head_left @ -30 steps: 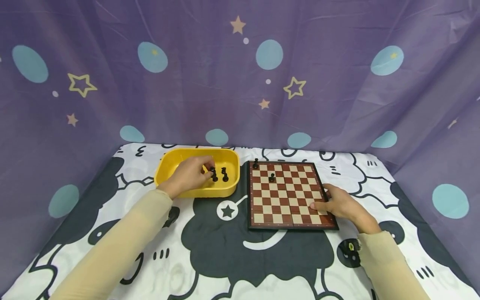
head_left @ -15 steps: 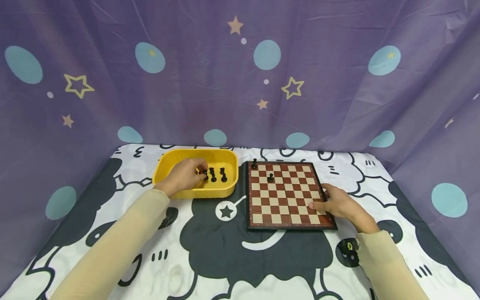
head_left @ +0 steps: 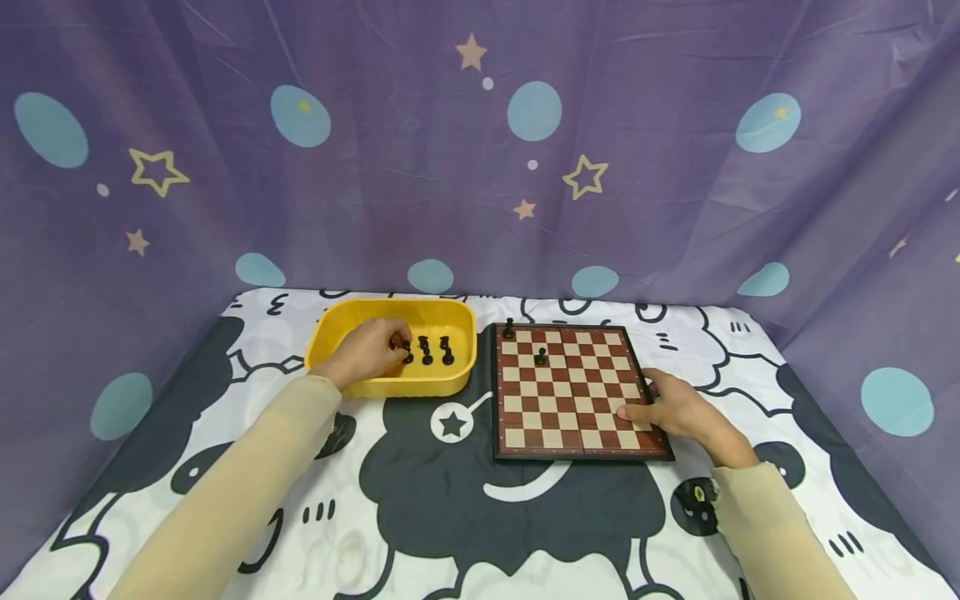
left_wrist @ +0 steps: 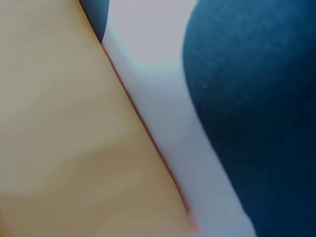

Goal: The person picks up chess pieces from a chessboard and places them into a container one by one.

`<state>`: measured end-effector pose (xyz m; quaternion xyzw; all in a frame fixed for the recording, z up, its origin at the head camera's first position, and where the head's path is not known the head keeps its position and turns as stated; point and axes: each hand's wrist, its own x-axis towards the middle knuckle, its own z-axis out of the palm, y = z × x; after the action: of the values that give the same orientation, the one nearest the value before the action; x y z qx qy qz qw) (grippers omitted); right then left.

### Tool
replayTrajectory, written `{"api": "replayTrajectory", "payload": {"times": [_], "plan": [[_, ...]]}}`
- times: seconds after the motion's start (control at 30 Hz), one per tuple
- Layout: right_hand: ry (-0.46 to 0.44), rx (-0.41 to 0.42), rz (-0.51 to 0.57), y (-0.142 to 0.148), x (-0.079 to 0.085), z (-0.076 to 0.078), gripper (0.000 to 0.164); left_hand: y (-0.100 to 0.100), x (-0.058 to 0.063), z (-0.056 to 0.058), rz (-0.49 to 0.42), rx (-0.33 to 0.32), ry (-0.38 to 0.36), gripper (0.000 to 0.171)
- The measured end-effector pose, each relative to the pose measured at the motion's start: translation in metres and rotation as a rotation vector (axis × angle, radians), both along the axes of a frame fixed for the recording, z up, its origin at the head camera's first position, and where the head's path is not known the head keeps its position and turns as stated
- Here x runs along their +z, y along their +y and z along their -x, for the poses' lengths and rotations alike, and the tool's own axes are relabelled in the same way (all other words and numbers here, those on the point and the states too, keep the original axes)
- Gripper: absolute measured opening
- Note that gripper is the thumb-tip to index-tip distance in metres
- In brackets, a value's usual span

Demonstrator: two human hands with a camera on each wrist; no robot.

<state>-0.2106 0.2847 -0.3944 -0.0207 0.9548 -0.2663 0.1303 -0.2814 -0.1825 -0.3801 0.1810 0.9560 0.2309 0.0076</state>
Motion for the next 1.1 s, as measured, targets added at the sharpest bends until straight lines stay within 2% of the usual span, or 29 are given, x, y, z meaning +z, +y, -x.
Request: {"api": "replayTrajectory", "payload": {"times": [1.1], "plan": [[0.002, 0.012, 0.030, 0.0002, 0.0002, -0.0009, 0.093, -0.0023, 0.0028, -0.0004, 0.009, 0.004, -0.016, 0.020]]}}
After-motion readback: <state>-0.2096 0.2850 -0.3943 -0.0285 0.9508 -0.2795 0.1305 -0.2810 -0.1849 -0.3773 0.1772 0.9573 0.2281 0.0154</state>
